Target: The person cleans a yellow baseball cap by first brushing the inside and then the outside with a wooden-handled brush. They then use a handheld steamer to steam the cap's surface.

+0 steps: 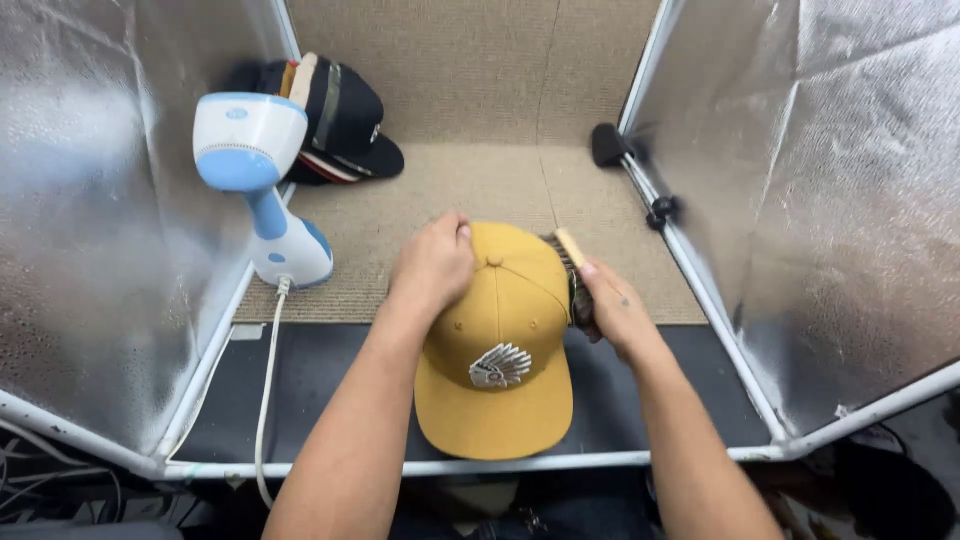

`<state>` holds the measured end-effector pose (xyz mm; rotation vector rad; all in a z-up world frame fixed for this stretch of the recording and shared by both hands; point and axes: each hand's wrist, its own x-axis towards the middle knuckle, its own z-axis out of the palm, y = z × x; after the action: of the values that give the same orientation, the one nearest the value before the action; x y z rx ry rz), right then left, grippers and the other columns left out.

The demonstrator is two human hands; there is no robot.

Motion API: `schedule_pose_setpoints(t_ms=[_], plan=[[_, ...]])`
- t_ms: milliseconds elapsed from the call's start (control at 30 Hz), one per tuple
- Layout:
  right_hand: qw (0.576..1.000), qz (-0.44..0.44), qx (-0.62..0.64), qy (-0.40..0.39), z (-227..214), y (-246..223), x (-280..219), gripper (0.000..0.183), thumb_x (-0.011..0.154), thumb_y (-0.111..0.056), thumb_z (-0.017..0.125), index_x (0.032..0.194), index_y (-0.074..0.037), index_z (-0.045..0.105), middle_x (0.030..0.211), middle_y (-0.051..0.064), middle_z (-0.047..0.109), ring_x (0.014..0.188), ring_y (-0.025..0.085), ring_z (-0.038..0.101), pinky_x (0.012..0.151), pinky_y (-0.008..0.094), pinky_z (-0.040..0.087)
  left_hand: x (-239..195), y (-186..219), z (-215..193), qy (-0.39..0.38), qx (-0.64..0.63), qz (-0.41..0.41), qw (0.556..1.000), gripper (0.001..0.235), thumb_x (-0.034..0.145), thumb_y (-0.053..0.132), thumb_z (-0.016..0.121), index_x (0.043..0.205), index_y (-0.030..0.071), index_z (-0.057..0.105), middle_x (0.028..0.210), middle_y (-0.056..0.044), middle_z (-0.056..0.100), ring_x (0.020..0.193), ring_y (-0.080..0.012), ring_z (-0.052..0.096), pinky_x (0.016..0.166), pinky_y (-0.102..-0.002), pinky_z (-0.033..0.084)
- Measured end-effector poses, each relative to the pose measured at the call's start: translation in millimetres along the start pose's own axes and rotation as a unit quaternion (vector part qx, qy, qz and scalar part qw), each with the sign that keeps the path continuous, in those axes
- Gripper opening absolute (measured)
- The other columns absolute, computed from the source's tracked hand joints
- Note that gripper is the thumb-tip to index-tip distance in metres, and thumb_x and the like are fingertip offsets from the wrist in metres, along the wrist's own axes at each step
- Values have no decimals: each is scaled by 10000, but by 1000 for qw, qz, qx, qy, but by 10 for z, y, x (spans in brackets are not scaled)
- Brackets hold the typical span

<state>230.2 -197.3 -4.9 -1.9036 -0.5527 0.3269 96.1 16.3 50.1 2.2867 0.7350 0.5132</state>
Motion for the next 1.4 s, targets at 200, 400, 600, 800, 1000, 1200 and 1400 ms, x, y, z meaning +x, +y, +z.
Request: schedule_pose_setpoints(t_ms=[200,400,600,800,1000,1200,1400], plan=[[992,119,-3,-42,70,695,198,600,972,-606,572,1318,-122,646,837,267,630,482,362,650,342,440,544,-96,104,-203,-49,12,53,997,500,1050,336,347,1386,81,615,1313,-235,671,1278,-451,594,1108,-563,425],[960,-216,-20,178,-56,-496,-924,512,1085,-393,439,1508,-124,540,1201,240,588,1125,386,595,1020,501,449,-93,60,-186,-61,0,40,997,521,1008,378,355,1388,155,632,1357,-200,664,1320,-427,571,1159,-547,389],[963,-177,-172,104,-59,-146,-548,522,1066,-433,409,1518,-212,548,1127,242,610,1092,489,624,950,548,475,-4,-24,-163,-76,-11,24,997,525,1014,394,359,1425,187,610,1425,-164,629,1376,-382,533,1191,-522,369],[991,-82,47,91,109,-236,-792,572,1043,-519,334,1427,-162,562,629,203,626,453,319,635,485,411,531,191,-163,115,-78,-18,-48,996,551,1045,435,357,1481,173,570,1450,-154,603,1417,-355,503,1158,-570,365],[972,-131,15,195,18,247,-682,643,1043,-400,473,1580,-55,395,1226,350,547,855,448,658,681,527,546,-198,159,-298,-89,-15,6,996,540,1031,353,340,1417,78,599,1457,-244,579,1398,-441,492,1190,-559,359],[855,-476,-174,107,337,491,-1046,543,1031,-398,599,1524,-245,432,1250,163,423,872,320,613,591,440,578,72,-70,-27,-59,-3,-8,998,541,965,393,348,1360,155,631,1439,-121,613,1313,-337,553,1070,-474,404],[925,-296,-143,190,-158,378,-1156,452,1038,-249,547,1453,-71,565,1114,163,534,1026,270,545,869,376,449,-61,127,-209,-64,-9,-29,998,558,957,385,338,1408,196,608,1481,-39,597,1357,-303,520,1094,-454,379]])
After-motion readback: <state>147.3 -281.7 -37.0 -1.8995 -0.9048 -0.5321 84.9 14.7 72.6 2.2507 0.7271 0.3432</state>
